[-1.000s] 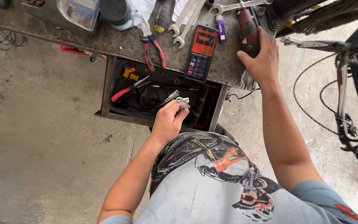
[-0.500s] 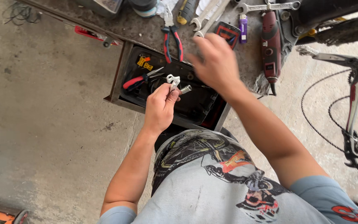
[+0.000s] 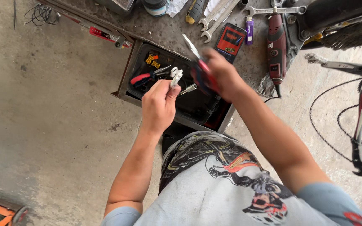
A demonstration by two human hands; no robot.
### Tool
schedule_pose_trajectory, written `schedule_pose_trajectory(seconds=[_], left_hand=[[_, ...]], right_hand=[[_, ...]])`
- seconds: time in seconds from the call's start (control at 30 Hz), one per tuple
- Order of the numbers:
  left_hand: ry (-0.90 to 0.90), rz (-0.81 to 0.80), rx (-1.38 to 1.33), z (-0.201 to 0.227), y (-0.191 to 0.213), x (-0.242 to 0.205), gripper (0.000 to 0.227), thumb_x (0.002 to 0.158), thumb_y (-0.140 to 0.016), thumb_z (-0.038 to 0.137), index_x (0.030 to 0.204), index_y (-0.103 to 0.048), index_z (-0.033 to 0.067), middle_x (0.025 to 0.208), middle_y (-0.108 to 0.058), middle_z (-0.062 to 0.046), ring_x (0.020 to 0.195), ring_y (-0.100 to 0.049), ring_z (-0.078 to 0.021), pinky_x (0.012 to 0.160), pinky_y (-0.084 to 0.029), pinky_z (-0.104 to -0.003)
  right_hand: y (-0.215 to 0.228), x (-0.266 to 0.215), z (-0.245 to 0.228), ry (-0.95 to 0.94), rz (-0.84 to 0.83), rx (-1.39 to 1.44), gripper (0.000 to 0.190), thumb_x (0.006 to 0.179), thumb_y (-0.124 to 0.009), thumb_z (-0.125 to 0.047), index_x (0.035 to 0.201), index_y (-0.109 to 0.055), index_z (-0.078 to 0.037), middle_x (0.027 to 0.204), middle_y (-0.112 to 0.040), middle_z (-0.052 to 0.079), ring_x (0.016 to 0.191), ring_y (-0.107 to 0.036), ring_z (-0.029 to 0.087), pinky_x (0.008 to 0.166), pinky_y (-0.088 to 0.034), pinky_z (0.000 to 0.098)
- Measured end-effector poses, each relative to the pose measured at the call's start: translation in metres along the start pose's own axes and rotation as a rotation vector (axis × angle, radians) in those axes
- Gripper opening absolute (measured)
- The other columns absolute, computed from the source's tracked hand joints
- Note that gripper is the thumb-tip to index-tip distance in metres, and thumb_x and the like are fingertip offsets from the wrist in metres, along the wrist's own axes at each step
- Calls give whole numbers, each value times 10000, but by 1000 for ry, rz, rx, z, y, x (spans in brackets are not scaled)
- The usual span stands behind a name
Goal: The person holds a metal bike part and uses a rotary tool to sand or grind its surface, then manipulates a small piece of cable using pliers and fits it into the metal part.
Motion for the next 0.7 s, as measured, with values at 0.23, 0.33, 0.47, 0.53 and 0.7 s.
schedule_pose_trajectory(seconds=[0.23, 0.33, 0.47, 0.53, 0.7], left_hand=[[-179, -42, 190, 36, -54, -9, 248, 1079, -634, 315, 938, -665, 113, 791, -630, -49, 737, -698, -303, 699, -578, -373], [-262, -87, 261, 54, -78, -17, 282, 1086, -612, 358, 928, -653, 128, 774, -603, -32, 731, -691, -275, 692, -573, -346], [-215, -209, 192, 73, -98, -26, 331, 1106, -567, 392, 902, -624, 138, 764, -581, -61, 745, -679, -331, 666, -555, -412], [-166, -273, 120, 79, -104, -30, 352, 1122, -546, 371, 879, -604, 123, 759, -574, -91, 750, -672, -372, 660, -545, -439], [-174, -283, 51, 89, -126, -43, 356, 1115, -569, 354, 852, -588, 115, 736, -566, -106, 753, -663, -396, 675, -546, -440]], right_hand=[[60, -117, 32, -65, -39, -306, 241, 869, -725, -42, 1096, -670, 17, 758, -638, 155, 698, -650, 261, 527, -565, 362], [57, -150, 1, -21, 17, -624, 624, 884, -714, -63, 1482, -588, -187, 1014, -723, 125, 1018, -665, 242, 898, -564, 426], [85, -176, -14, 35, 63, -956, 656, 936, -698, -208, 1544, -454, -236, 1043, -621, 185, 1019, -634, 423, 891, -501, 572], [99, -188, -19, 88, 83, -1032, 687, 938, -695, -203, 1567, -420, -184, 1283, -670, 265, 1181, -625, 540, 990, -475, 659], [107, -217, -17, 207, 65, -1054, 699, 944, -706, -195, 1572, -412, -106, 1379, -613, 272, 1251, -587, 540, 1036, -464, 668]])
Point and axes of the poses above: each hand's wrist, its own x-axis towards the middle knuckle, its own y-axis out of the back of the hand, z = x × y, the point moved 5 cm from there along x, towards the middle knuckle
